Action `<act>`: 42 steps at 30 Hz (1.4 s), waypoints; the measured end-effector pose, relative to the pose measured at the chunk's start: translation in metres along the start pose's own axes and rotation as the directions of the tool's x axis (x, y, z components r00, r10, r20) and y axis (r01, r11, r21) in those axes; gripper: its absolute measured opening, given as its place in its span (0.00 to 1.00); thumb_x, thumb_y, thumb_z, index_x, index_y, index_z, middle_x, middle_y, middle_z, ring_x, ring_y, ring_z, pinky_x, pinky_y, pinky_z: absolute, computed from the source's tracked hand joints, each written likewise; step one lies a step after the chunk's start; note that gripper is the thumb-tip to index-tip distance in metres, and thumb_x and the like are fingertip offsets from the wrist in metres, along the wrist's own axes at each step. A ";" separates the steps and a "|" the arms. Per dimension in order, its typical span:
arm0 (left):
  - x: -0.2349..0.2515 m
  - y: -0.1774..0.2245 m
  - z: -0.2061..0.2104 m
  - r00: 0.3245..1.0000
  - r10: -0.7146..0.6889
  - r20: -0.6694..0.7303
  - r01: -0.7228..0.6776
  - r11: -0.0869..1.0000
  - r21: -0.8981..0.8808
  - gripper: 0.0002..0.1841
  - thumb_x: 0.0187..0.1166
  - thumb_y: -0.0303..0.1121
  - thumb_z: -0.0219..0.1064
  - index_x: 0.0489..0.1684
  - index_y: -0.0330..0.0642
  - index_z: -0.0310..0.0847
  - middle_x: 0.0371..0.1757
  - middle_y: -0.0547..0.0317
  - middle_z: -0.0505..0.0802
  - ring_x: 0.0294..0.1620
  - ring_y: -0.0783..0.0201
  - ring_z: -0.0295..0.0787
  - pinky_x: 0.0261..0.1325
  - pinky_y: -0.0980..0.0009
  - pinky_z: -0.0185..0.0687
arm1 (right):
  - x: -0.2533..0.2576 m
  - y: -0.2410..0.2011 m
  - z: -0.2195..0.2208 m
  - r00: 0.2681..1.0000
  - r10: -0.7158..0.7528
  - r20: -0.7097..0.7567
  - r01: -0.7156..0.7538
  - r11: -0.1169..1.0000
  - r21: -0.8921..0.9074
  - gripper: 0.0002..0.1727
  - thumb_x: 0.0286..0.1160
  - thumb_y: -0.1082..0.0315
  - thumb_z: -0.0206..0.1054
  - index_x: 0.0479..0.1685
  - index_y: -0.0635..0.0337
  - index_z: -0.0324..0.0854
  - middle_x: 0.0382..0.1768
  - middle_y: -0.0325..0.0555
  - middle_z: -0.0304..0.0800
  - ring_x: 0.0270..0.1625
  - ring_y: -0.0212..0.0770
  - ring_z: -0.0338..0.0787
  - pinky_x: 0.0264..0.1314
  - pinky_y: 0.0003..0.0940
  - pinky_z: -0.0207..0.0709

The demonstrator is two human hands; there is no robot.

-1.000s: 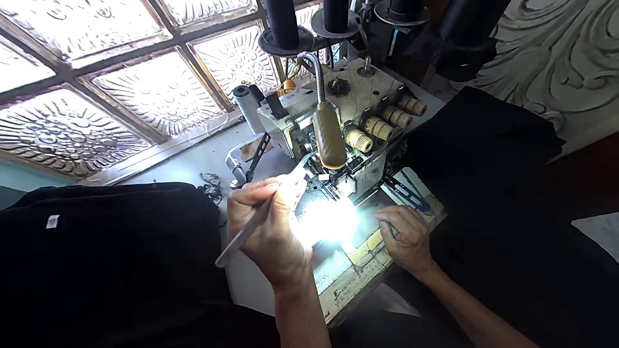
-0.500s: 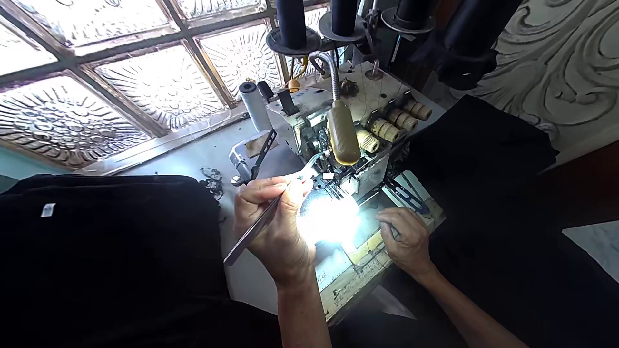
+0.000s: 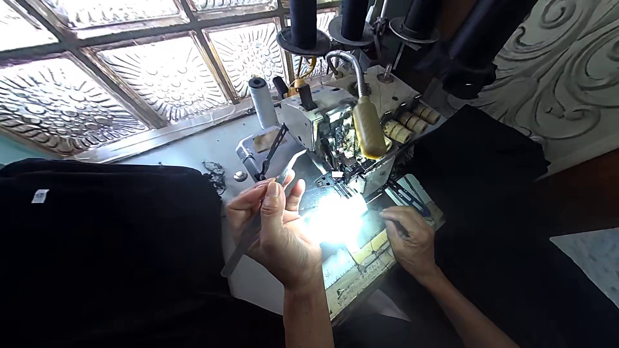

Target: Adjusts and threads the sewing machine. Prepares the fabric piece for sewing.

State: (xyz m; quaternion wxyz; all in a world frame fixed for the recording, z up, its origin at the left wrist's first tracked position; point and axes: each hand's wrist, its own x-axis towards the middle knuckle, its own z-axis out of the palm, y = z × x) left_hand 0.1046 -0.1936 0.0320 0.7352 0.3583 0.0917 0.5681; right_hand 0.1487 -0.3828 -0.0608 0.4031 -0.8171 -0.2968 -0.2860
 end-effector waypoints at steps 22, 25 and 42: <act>-0.004 0.003 0.000 0.998 -0.061 -0.015 0.059 0.993 -0.104 0.11 0.84 0.19 0.55 0.39 0.43 0.81 0.42 0.57 0.94 0.47 0.61 0.97 0.46 0.64 0.97 | 0.107 -0.096 0.039 0.967 0.193 -0.166 -0.199 0.980 -0.019 0.09 0.66 0.63 0.81 0.40 0.57 0.94 0.30 0.38 0.89 0.25 0.24 0.81 0.29 0.20 0.74; -0.003 0.003 0.000 0.999 -0.050 -0.013 0.048 0.994 -0.101 0.11 0.83 0.18 0.55 0.38 0.43 0.82 0.42 0.57 0.93 0.47 0.61 0.97 0.46 0.64 0.97 | 0.107 -0.099 0.047 0.950 0.193 -0.246 -0.200 0.980 -0.001 0.06 0.65 0.66 0.81 0.34 0.57 0.93 0.30 0.39 0.91 0.30 0.26 0.86 0.35 0.22 0.78; -0.002 0.002 -0.003 1.000 -0.017 -0.006 0.017 0.999 -0.035 0.12 0.83 0.18 0.52 0.39 0.42 0.81 0.41 0.56 0.93 0.47 0.61 0.97 0.45 0.66 0.96 | 0.096 -0.087 0.059 0.918 0.139 -0.373 -0.033 0.961 0.276 0.03 0.66 0.77 0.75 0.36 0.66 0.92 0.39 0.45 0.96 0.48 0.31 0.93 0.57 0.25 0.84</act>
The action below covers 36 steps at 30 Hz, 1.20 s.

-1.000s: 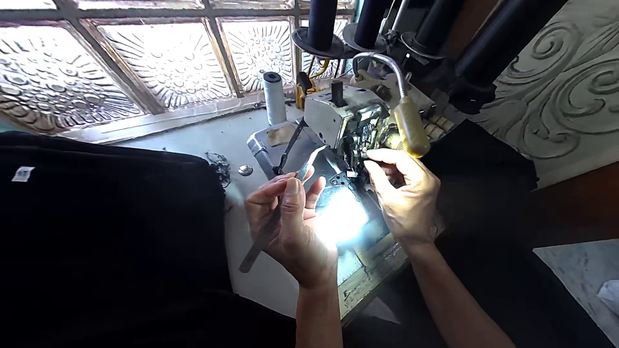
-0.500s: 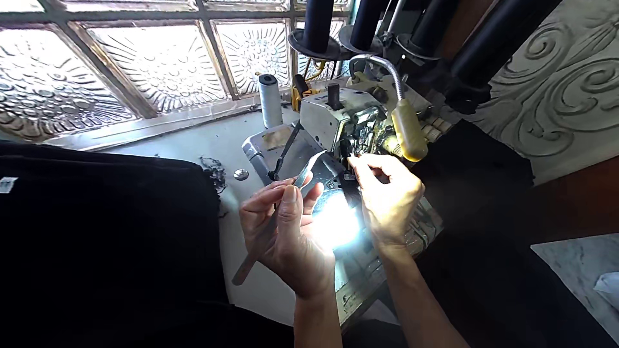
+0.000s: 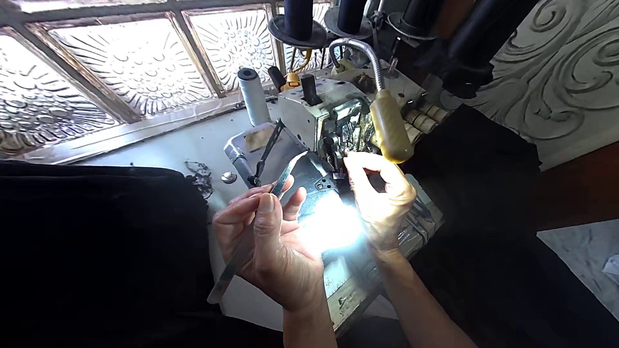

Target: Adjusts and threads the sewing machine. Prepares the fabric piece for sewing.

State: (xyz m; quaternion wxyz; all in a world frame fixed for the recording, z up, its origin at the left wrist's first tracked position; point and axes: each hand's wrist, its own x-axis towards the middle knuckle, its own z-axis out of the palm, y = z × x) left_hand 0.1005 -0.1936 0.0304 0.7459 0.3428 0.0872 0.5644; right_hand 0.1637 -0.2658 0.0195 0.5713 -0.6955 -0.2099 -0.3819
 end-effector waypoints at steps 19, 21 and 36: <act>0.000 0.000 -0.001 1.000 -0.010 0.019 0.011 1.000 -0.015 0.12 0.84 0.20 0.52 0.40 0.44 0.82 0.43 0.58 0.93 0.48 0.61 0.96 0.47 0.66 0.96 | -0.001 -0.005 -0.021 0.967 -0.004 0.253 0.002 1.000 0.008 0.02 0.69 0.73 0.72 0.36 0.61 0.89 0.39 0.39 0.93 0.49 0.29 0.89 0.62 0.27 0.80; 0.000 -0.001 -0.001 1.000 -0.007 0.022 0.007 1.000 -0.018 0.12 0.84 0.20 0.53 0.40 0.43 0.82 0.43 0.57 0.93 0.48 0.61 0.96 0.47 0.66 0.96 | 0.002 -0.009 -0.023 0.952 0.046 0.303 -0.055 0.998 0.023 0.02 0.72 0.73 0.71 0.38 0.61 0.88 0.39 0.38 0.92 0.49 0.27 0.88 0.60 0.23 0.80; 0.000 0.000 -0.002 1.000 0.006 0.019 -0.006 1.000 -0.006 0.12 0.83 0.19 0.54 0.38 0.43 0.83 0.43 0.56 0.94 0.48 0.60 0.97 0.47 0.65 0.96 | 0.011 -0.008 -0.041 0.910 0.214 0.356 -0.254 0.964 0.072 0.05 0.84 0.75 0.58 0.46 0.61 0.79 0.37 0.35 0.84 0.42 0.20 0.84 0.48 0.14 0.79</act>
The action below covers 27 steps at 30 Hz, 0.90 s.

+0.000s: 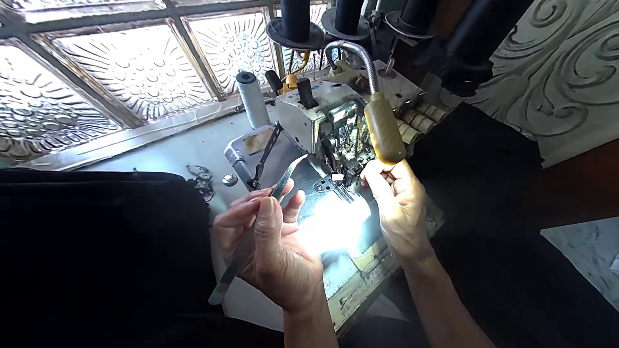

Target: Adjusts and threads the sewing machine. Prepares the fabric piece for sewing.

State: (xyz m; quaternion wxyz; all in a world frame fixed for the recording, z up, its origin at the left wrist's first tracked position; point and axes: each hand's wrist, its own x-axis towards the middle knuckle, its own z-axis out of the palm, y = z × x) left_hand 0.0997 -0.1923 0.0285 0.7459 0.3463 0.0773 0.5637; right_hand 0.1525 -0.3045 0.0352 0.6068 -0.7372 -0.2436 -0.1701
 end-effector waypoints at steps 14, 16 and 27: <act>0.000 0.000 0.000 1.000 -0.008 0.022 0.008 1.000 -0.011 0.12 0.83 0.20 0.54 0.38 0.44 0.83 0.43 0.58 0.93 0.48 0.62 0.96 0.48 0.66 0.96 | -0.008 0.017 -0.023 0.994 -0.088 0.061 0.106 0.911 -0.399 0.04 0.60 0.72 0.72 0.34 0.57 0.86 0.36 0.37 0.90 0.42 0.23 0.87 0.47 0.16 0.78; 0.000 0.000 0.001 1.000 -0.007 0.022 0.007 1.000 -0.015 0.12 0.83 0.20 0.53 0.38 0.43 0.83 0.42 0.57 0.93 0.47 0.61 0.96 0.48 0.65 0.96 | -0.009 0.016 -0.025 0.991 -0.103 0.085 0.129 0.911 -0.393 0.04 0.60 0.72 0.72 0.34 0.57 0.86 0.37 0.37 0.90 0.44 0.23 0.87 0.49 0.16 0.78; 0.001 -0.001 -0.001 0.999 0.016 0.050 -0.015 1.000 -0.024 0.11 0.83 0.19 0.55 0.38 0.42 0.83 0.42 0.56 0.93 0.47 0.61 0.96 0.47 0.66 0.96 | 0.006 0.002 -0.028 0.874 -0.406 0.269 0.443 0.891 -0.095 0.07 0.63 0.74 0.72 0.35 0.66 0.80 0.58 0.56 0.91 0.63 0.34 0.90 0.63 0.21 0.82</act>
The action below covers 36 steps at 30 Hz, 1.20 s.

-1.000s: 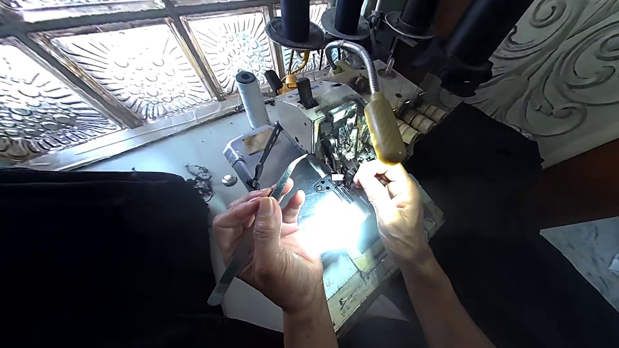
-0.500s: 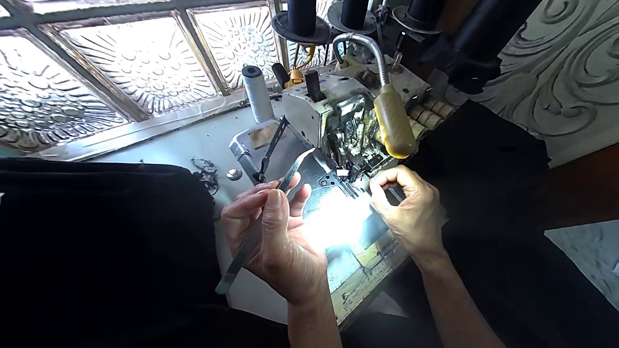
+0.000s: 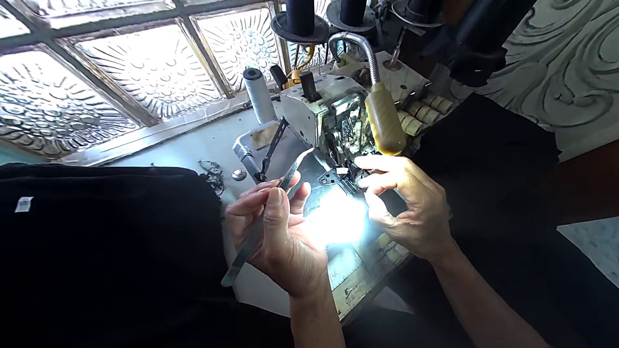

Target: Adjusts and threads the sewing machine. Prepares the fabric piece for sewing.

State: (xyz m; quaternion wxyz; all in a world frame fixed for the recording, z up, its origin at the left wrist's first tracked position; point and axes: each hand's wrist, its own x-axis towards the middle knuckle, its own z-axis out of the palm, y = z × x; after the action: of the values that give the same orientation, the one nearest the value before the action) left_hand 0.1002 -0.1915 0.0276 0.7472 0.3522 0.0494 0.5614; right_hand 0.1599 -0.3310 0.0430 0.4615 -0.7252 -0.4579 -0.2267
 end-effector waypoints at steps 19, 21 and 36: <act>0.006 -0.003 0.012 0.997 -0.070 0.020 0.063 0.969 0.240 0.09 0.83 0.18 0.58 0.36 0.43 0.76 0.33 0.60 0.93 0.37 0.64 0.96 0.49 0.66 0.95 | -0.004 0.006 -0.007 0.988 0.156 -0.017 -0.156 0.988 -0.012 0.06 0.63 0.76 0.71 0.35 0.65 0.80 0.33 0.51 0.84 0.33 0.44 0.86 0.32 0.39 0.79; 0.007 -0.004 0.011 0.996 -0.080 0.026 0.072 0.969 0.235 0.08 0.83 0.18 0.58 0.36 0.42 0.75 0.34 0.59 0.93 0.38 0.63 0.96 0.50 0.65 0.94 | -0.005 0.009 -0.007 0.981 0.188 -0.040 -0.188 0.982 -0.005 0.05 0.66 0.76 0.70 0.36 0.63 0.80 0.33 0.50 0.83 0.32 0.43 0.84 0.31 0.38 0.78; -0.001 0.005 0.013 0.987 -0.113 0.116 0.055 0.908 0.416 0.11 0.83 0.18 0.55 0.35 0.46 0.74 0.32 0.63 0.94 0.35 0.68 0.96 0.45 0.73 0.94 | 0.036 0.013 -0.016 0.968 0.199 -0.152 -0.094 0.850 0.518 0.02 0.75 0.78 0.60 0.40 0.69 0.75 0.53 0.54 0.90 0.40 0.29 0.90 0.43 0.25 0.84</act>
State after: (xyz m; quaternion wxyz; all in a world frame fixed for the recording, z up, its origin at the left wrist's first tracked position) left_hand 0.1019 -0.1975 0.0399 0.6813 0.5370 0.1301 0.4801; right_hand 0.1896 -0.3307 0.0715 0.6954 -0.5847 -0.3955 -0.1342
